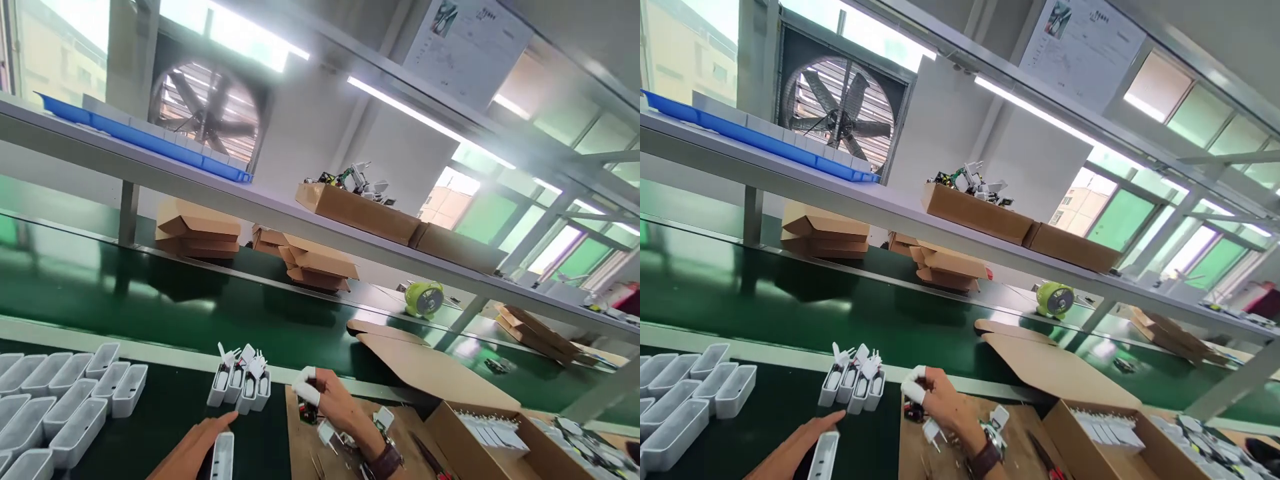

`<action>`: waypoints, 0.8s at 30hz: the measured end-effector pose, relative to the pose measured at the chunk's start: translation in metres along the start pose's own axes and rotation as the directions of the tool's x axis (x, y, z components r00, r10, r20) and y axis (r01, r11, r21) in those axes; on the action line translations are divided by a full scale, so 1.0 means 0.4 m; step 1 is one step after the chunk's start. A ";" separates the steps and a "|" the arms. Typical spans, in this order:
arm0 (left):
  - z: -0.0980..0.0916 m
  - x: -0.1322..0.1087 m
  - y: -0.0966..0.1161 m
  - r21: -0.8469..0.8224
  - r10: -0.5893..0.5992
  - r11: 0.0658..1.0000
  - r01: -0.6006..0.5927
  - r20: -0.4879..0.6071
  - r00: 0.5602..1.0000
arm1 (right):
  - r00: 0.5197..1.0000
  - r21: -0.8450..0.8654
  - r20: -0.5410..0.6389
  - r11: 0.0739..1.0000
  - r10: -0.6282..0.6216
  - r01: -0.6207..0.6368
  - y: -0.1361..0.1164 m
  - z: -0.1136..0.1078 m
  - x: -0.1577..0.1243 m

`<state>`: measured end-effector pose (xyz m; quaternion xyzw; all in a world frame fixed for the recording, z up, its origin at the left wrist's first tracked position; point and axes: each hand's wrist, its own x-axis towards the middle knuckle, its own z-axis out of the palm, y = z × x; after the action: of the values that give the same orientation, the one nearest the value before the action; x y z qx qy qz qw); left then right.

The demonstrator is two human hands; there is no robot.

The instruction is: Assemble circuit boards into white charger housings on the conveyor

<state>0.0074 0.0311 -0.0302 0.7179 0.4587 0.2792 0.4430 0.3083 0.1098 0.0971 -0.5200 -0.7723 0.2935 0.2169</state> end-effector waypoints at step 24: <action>-0.029 -0.055 0.040 -0.031 0.012 0.999 -0.017 -0.143 0.990 | 0.903 -0.161 -0.120 0.905 -0.413 0.393 -0.035 0.243 -0.162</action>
<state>-0.0047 0.0126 -0.0106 0.6921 0.4796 0.3405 0.4184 0.2604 0.0234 0.0335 -0.3828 -0.8623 0.1499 0.2958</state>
